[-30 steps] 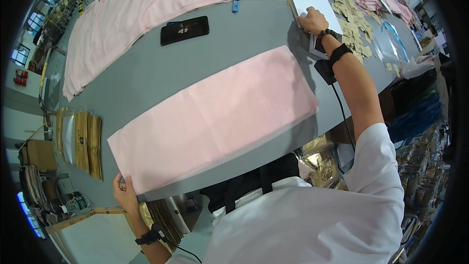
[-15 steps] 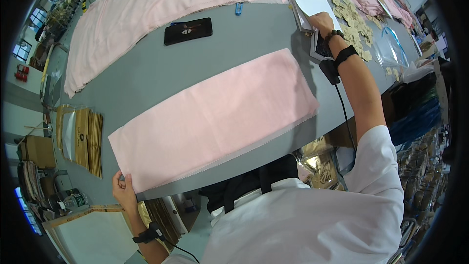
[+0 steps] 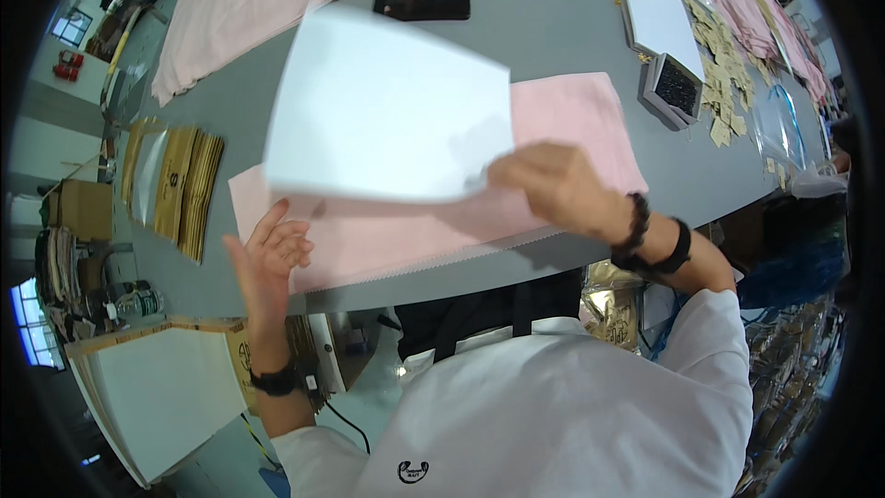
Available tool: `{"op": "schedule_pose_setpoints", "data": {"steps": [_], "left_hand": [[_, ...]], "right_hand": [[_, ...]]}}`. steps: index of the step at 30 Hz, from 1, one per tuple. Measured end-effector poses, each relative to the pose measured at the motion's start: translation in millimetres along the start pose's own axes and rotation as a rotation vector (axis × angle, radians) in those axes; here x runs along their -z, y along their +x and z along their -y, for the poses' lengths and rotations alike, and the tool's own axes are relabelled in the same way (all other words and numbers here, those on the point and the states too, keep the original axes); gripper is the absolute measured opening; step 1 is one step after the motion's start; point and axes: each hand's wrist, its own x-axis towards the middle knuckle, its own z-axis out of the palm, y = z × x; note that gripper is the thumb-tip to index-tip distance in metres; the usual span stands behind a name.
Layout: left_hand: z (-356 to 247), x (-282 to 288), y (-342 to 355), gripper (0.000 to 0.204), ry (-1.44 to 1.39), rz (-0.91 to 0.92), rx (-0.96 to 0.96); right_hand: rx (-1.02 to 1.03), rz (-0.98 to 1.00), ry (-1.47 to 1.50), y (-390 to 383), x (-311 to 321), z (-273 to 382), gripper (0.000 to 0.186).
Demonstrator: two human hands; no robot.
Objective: The person folds a pink cloth on a gray table, places a size tag on it, and inserts it into a gold mailing bag. The process is repeated for multiple items, with each folded cloth being sealed in a bag and set aside.
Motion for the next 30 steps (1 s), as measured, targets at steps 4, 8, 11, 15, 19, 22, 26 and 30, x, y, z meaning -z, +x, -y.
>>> {"op": "schedule_pose_setpoints", "data": {"steps": [4,8,11,15,19,22,26,30], "left_hand": [[5,-5,8,0.032,0.542,-0.119,0.107],[15,28,-5,0.027,0.494,-0.296,0.063],[15,62,-16,0.027,0.49,-0.39,0.066],[17,86,-22,0.028,0.602,-0.429,0.133],[18,87,-23,0.031,0.819,-0.424,0.064],[17,83,-20,0.034,0.995,-0.479,-0.159],[13,73,-9,0.035,0.916,-0.436,-0.33],[1,58,8,0.051,0.533,-0.173,-0.155]], "right_hand": [[-0.082,0.254,0.243,-22,-15,30,0.024],[-0.622,0.068,0.265,-72,24,10,0.027],[-0.971,-0.166,0.091,-112,45,-18,0.036],[-0.757,0.012,-0.503,-152,56,-42,0.041],[-1.051,0.13,-0.207,-142,54,-55,0.039],[-0.974,-0.168,0.261,-96,48,-57,0.026],[-0.835,-0.3,0.555,-4,29,-33,0.017],[-0.544,-0.047,0.771,85,-24,18,0.019]]}}
